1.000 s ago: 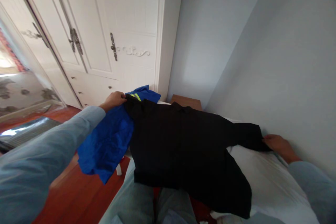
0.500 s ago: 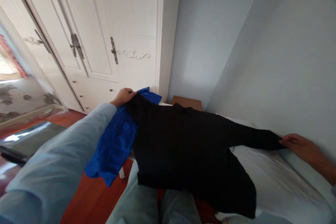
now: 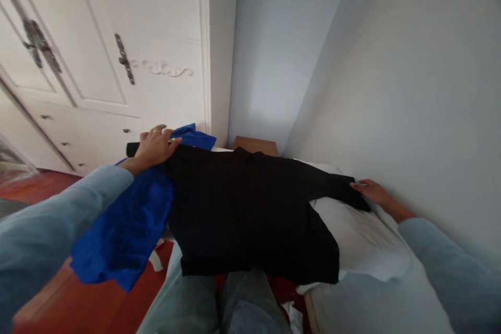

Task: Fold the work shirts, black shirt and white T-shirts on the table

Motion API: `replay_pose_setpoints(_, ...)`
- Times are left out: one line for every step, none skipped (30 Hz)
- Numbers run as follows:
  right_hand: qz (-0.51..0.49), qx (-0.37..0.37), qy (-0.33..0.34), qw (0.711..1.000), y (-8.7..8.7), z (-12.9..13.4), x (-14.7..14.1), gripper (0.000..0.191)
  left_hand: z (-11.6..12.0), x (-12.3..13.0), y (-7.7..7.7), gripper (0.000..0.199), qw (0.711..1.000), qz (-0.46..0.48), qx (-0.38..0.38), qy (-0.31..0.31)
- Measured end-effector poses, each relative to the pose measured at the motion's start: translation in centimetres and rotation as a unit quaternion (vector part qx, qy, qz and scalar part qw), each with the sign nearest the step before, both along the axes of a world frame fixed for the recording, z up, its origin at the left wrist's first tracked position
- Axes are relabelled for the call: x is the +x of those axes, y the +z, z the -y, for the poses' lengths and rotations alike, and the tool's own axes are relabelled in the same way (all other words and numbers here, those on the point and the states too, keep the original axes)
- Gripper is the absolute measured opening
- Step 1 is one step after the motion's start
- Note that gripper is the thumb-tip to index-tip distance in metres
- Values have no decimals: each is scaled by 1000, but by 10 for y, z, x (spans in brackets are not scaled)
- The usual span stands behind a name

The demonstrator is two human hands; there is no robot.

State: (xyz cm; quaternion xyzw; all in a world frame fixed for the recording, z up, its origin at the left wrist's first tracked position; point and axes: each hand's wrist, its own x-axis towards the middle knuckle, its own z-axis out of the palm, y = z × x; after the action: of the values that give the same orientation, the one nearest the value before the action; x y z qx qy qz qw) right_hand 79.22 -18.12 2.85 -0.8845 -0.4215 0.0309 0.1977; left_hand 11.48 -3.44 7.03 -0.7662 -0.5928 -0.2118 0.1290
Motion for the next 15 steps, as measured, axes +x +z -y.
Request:
replay_pose_setpoints(-29, -16, -8, 999, -1, -3, -2, 28, 3, 8, -8, 60, 998, -44, -11, -41)
replay_pose_setpoints(-53, -28, -16, 998, -3, -6, -3, 33, 7, 15, -17, 60, 993, -85, -24, -78)
replay_pose_setpoints(-73, -40, -26, 996, -7, -9, -4, 36, 12, 22, -25, 60, 986, -119, -38, -111)
replay_pose_setpoints(-87, -48, -35, 994, -11, -12, -4, 38, 17, 29, -34, 61, 978, -144, -54, -141)
replay_pose_setpoints(-94, -52, -41, 993, -15, -14, -4, 39, 22, 35, -42, 62, 969, -162, -72, -170)
replay_pose_setpoints(-95, -56, -44, 993, -18, -17, -4, 38, 28, 40, -49, 64, 960, -174, -90, -200)
replay_pose_setpoints(-92, -61, -43, 993, -20, -18, -5, 36, 35, 44, -56, 65, 951, -180, -107, -228)
replay_pose_setpoints(-86, -64, -39, 993, -21, -20, -6, 32, 41, 47, -62, 67, 942, -182, -124, -255)
replay_pose_setpoints(-76, -67, -32, 994, -20, -21, -6, 28, 46, 49, -67, 69, 933, -182, -143, -275)
replay_pose_setpoints(-64, -69, -24, 995, -18, -21, -6, 24, 50, 49, -72, 70, 926, -181, -163, -290)
replay_pose_setpoints(-50, -68, -16, 996, -15, -20, -6, 20, 53, 48, -76, 69, 920, -177, -182, -299)
replay_pose_setpoints(-36, -66, -6, 997, -11, -18, -5, 17, 56, 46, -79, 68, 916, -170, -200, -305)
replay_pose_setpoints(-20, -62, 3, 998, -6, -15, -3, 15, 57, 42, -82, 66, 913, -163, -214, -307)
replay_pose_setpoints(-6, -58, 10, 998, -1, -10, -1, 15, 57, 38, -84, 63, 912, -155, -222, -307)
replay_pose_setpoints(7, -55, 16, 998, 3, -5, 1, 17, 56, 34, -86, 61, 913, -147, -226, -306)
